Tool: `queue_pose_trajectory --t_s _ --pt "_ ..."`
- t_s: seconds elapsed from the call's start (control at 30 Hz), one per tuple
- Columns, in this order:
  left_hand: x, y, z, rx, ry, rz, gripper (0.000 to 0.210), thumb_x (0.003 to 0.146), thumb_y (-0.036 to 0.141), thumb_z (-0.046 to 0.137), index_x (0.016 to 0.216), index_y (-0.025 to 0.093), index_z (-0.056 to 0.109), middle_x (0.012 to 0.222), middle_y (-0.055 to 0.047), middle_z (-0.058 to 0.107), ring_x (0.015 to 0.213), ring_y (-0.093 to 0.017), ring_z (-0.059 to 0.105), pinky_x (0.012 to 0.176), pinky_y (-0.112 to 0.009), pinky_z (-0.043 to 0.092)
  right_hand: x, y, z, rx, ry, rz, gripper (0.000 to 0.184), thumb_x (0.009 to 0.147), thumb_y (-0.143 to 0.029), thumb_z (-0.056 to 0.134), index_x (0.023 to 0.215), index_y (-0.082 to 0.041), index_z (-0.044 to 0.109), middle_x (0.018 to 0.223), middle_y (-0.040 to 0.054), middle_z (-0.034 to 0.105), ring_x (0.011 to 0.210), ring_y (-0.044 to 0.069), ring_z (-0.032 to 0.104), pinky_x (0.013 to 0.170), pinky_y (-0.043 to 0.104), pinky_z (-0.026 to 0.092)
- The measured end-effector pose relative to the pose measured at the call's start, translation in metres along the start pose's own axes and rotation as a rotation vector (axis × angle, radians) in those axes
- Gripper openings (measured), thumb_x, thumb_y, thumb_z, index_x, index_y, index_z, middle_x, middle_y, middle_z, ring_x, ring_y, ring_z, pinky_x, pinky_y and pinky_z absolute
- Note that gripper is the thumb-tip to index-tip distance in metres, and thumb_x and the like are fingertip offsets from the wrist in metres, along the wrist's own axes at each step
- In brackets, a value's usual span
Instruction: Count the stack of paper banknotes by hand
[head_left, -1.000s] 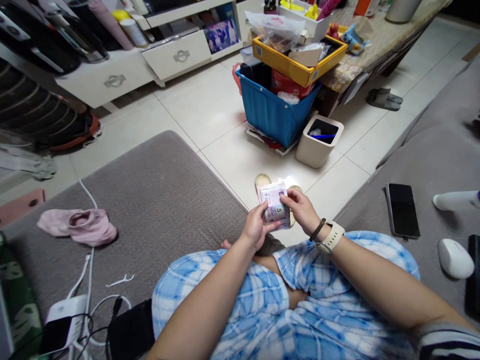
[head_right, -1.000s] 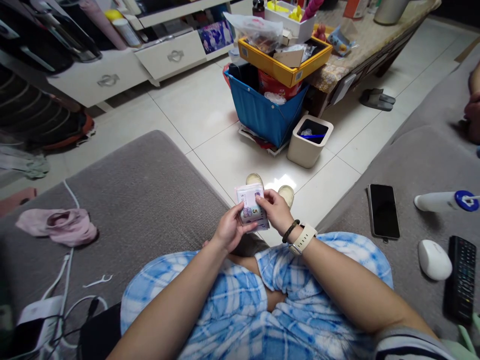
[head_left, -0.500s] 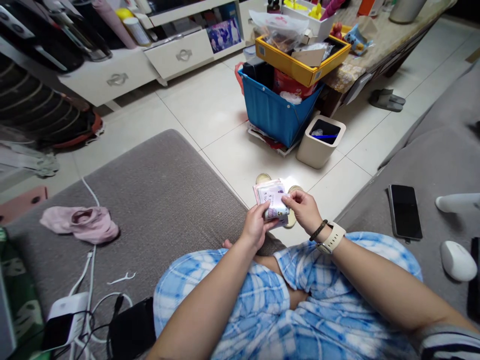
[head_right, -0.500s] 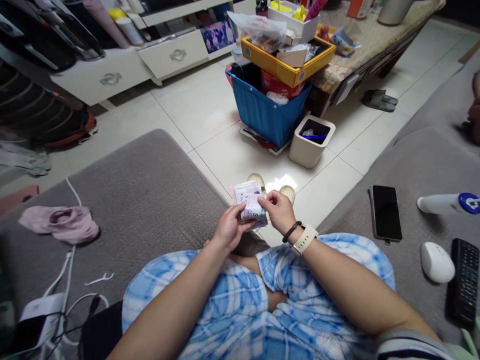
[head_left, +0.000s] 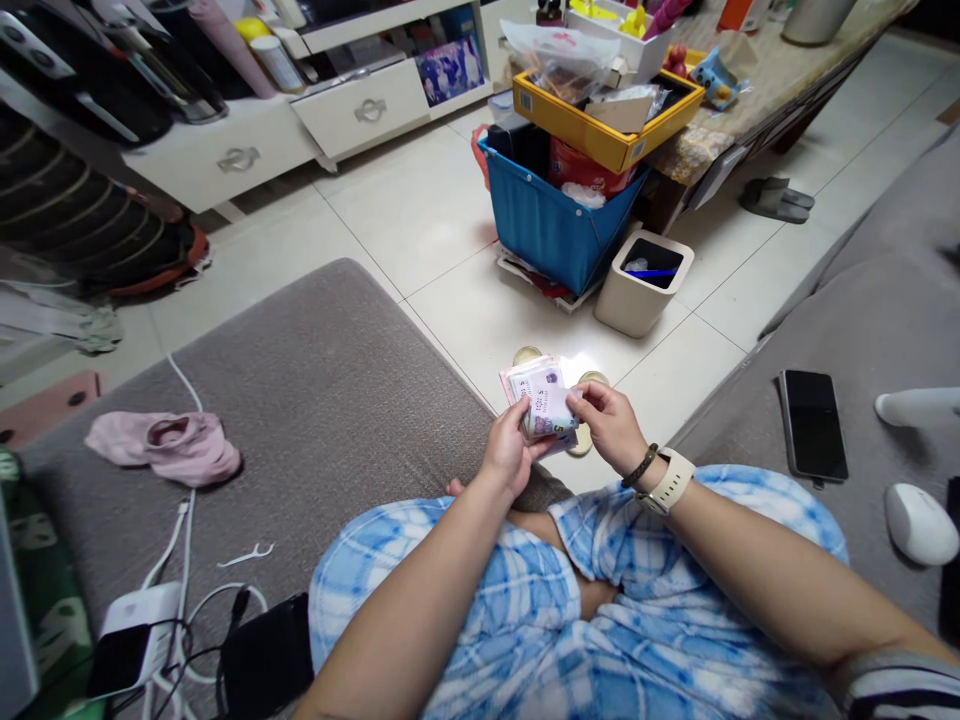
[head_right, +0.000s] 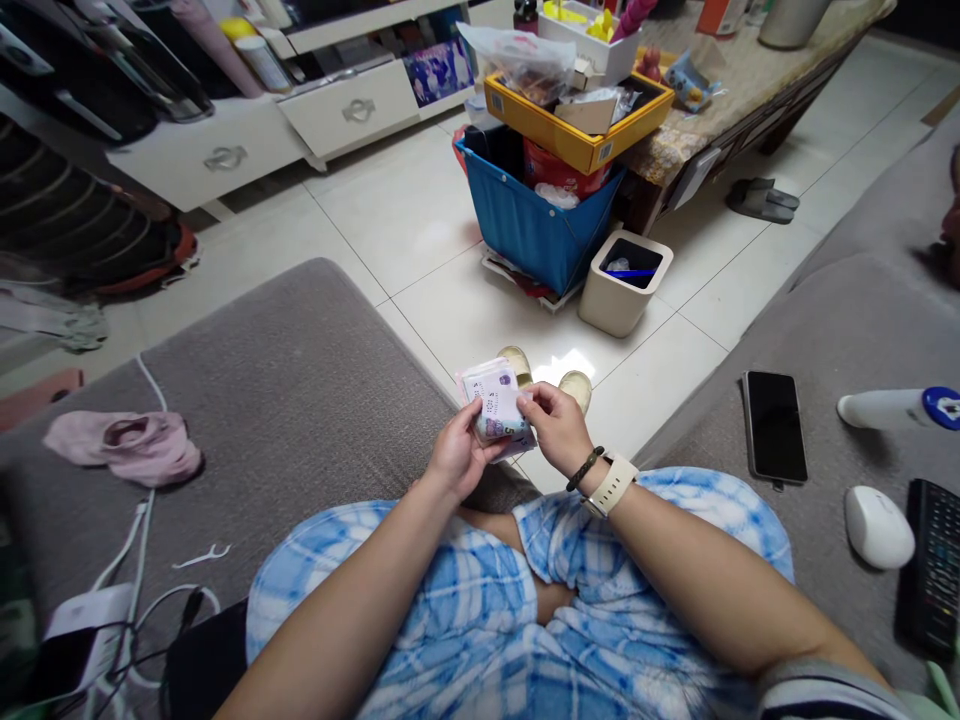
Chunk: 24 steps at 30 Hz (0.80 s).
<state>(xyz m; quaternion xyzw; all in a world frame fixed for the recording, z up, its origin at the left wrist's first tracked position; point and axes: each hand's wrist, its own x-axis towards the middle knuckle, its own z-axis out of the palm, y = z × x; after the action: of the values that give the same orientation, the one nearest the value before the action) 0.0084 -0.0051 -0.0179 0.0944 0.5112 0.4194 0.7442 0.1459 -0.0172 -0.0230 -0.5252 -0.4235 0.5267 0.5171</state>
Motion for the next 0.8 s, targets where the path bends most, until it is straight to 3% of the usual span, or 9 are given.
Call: queue_pose_trajectory --t_s 0.8 --pt "0.0022 -0.0014 -0.0024 0.015 -0.024 0.028 0.024 0.075 0.033 0.06 0.092 0.015 0.063 0.074 -0.005 0.07 0.07 -0.021 0.066 0.071 -0.04 0.053 -0.0035 -0.0047 -0.0005 -0.073 -0.009 -0.034 0.03 0.08 -0.043 0.054 0.064 -0.018 0.052 0.056 -0.0029 0.046 0.054 0.011 0.042 0.051 0.024 0.034"
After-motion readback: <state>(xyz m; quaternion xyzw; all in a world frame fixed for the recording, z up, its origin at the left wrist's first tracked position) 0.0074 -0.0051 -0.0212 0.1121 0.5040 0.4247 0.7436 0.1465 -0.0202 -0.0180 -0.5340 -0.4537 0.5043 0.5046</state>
